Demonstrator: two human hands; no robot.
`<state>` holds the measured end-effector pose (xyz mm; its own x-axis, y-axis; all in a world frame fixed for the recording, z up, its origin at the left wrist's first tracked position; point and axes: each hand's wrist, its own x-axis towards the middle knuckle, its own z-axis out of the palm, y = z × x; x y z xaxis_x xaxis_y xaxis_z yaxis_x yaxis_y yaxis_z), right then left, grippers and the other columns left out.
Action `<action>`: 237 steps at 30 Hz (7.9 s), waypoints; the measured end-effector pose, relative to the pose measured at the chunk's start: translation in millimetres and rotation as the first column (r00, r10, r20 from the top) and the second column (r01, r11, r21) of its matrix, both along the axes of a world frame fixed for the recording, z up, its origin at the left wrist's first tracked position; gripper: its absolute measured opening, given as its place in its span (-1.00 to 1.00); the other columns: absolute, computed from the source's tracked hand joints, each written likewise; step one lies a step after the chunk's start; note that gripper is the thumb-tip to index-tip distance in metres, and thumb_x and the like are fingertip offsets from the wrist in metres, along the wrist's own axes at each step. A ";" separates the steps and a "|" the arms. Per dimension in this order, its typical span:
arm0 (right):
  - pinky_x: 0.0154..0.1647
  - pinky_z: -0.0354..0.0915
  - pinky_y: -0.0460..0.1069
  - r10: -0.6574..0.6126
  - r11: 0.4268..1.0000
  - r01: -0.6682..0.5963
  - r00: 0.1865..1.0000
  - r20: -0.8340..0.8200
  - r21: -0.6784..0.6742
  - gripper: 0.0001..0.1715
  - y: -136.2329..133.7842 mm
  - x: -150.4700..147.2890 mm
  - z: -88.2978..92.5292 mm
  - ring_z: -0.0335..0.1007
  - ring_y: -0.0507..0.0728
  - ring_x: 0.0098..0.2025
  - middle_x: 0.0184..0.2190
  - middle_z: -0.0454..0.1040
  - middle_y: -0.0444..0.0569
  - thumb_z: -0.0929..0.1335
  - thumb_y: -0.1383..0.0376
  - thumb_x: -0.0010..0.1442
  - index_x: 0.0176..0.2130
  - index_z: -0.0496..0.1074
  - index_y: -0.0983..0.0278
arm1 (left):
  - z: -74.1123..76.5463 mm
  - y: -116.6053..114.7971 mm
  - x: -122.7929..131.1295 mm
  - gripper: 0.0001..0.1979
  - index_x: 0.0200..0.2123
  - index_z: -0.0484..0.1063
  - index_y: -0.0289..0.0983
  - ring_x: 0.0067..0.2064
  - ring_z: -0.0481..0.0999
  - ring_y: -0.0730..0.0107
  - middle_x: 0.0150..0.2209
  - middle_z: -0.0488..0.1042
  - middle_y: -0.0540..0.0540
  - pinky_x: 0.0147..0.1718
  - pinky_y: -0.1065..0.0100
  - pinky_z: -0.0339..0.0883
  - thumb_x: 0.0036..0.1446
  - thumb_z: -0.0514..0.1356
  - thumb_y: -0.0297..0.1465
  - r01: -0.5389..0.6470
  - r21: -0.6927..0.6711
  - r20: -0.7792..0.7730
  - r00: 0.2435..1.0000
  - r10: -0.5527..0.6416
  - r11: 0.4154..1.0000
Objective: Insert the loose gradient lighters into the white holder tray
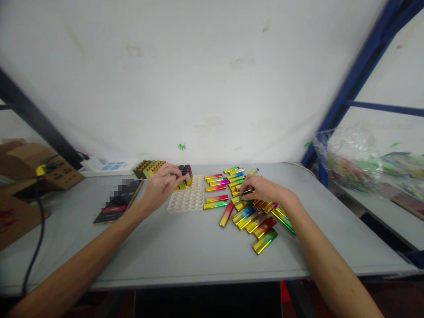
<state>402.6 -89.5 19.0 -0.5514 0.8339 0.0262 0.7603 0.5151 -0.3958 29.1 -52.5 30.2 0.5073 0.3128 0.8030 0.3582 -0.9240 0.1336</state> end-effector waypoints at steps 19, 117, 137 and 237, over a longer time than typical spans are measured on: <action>-0.02 0.41 0.08 -0.486 0.858 0.414 0.847 0.217 0.304 -0.71 16.5 75.0 -1.0 0.57 0.24 -0.13 -0.15 0.62 0.12 0.35 0.25 0.27 -0.08 0.58 0.28 | -5.9 3.5 2.1 -0.74 -0.44 0.20 -0.21 -0.10 0.52 0.31 -0.19 0.48 -0.10 -0.05 0.23 0.46 0.27 0.18 -0.51 -0.183 0.005 0.006 0.983 0.183 0.983; -0.09 0.41 0.10 -0.206 0.976 0.207 0.764 -0.612 -0.069 -0.63 -12.2 -48.1 7.8 0.52 0.19 -0.16 -0.11 0.59 0.04 0.50 0.07 0.15 -0.13 0.56 0.23 | -12.7 -2.7 5.1 -0.89 -0.31 0.31 -0.25 -0.36 0.40 0.44 -0.36 0.41 -0.01 -0.32 0.42 0.29 0.29 0.14 -0.52 -0.118 -0.034 -0.047 0.992 0.116 0.992; -0.54 0.21 -0.11 -0.364 0.852 -0.210 0.423 -0.830 -0.480 -0.52 -26.2 -91.4 -8.1 0.12 -0.04 -0.57 -0.53 0.17 -0.29 0.38 -0.11 0.29 -0.31 0.22 0.19 | -0.2 0.7 -4.0 -0.87 -0.34 0.33 -0.25 -0.36 0.42 0.43 -0.41 0.40 0.01 -0.31 0.40 0.31 0.27 0.14 -0.53 -0.202 0.042 0.000 0.979 0.202 0.979; -0.35 0.19 -0.01 -0.193 0.915 0.274 0.942 -0.276 0.296 -0.57 -3.4 -65.9 -17.6 0.38 0.14 -0.47 -0.49 0.48 -0.09 0.18 0.08 0.48 0.06 0.44 0.27 | -4.7 16.1 -13.0 -0.85 -0.14 0.58 -0.24 -0.10 0.54 0.19 -0.19 0.64 -0.14 -0.03 0.11 0.44 0.31 0.25 -0.33 -0.132 -0.088 -0.154 0.981 0.117 0.987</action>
